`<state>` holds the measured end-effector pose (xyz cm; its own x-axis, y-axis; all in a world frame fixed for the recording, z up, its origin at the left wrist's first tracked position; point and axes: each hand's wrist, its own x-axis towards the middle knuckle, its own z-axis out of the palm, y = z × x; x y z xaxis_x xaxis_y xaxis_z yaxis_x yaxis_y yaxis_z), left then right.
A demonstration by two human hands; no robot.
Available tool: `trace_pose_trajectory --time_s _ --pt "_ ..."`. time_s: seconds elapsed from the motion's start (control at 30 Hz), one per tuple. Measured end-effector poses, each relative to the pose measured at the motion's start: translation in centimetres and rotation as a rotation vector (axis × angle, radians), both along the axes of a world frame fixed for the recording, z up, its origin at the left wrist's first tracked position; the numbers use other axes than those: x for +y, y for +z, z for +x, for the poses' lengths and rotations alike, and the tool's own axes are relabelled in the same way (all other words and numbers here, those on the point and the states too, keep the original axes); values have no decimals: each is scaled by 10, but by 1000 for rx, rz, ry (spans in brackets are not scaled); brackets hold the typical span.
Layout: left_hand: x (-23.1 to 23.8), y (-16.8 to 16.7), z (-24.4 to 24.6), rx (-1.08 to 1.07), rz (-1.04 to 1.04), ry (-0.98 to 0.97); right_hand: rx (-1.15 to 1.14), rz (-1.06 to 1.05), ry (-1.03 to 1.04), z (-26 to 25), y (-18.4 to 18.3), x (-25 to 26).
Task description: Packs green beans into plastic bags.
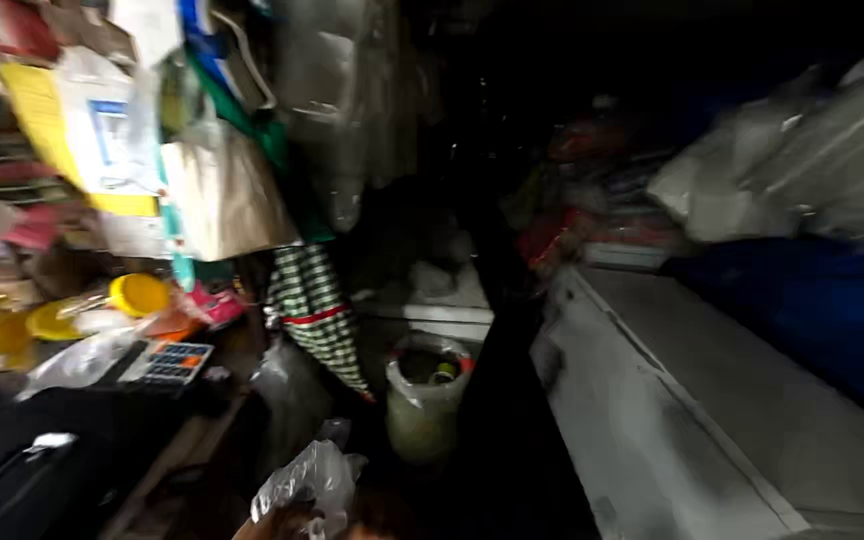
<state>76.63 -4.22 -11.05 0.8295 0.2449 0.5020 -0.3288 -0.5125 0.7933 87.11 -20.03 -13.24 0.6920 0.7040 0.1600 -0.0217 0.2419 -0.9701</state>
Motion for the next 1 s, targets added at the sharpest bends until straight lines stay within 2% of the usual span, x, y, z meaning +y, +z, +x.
trace_pose_trajectory --time_s 0.07,0.13,0.2,0.23,0.3,0.4,0.5,0.53,0.63,0.7,0.73,0.8,0.87,0.93,1.0 --pt "-21 -9 44 14 -154 -58 286 128 -274 23 -13 -40" --pt "-40 -22 82 53 -212 -105 448 227 -505 49 -19 -77" --pt "-65 -42 114 80 -224 -158 379 333 -498 67 -30 -111" --pt "-79 -52 127 95 -251 -216 267 310 -428 72 -36 -123" --pt "-108 -69 149 144 -319 -338 74 137 -383 76 -41 -137" --pt "-126 -87 180 172 -275 -312 -43 -48 -647 87 -57 -144" --pt "-116 -103 218 167 -343 -212 -37 -62 -790 110 -72 -161" --pt "-111 -105 227 224 -462 -220 -2 -27 -776 117 -75 -166" --pt "-103 -98 249 522 -1046 -282 156 88 -634 143 -90 -167" --pt "-92 -98 270 684 -1346 -324 148 -14 -558 165 -101 -160" --pt "-86 -101 280 720 -1412 -348 143 -72 -543 177 -108 -154" --pt "-71 -111 298 696 -1368 -405 273 -78 -523 202 -111 -138" --pt "-59 -121 317 605 -1135 -395 475 35 -422 232 -107 -121" --pt "-51 -128 336 565 -935 -349 455 28 -246 262 -106 -101" --pt "-43 -125 354 591 -871 -310 330 -115 -219 288 -100 -70"
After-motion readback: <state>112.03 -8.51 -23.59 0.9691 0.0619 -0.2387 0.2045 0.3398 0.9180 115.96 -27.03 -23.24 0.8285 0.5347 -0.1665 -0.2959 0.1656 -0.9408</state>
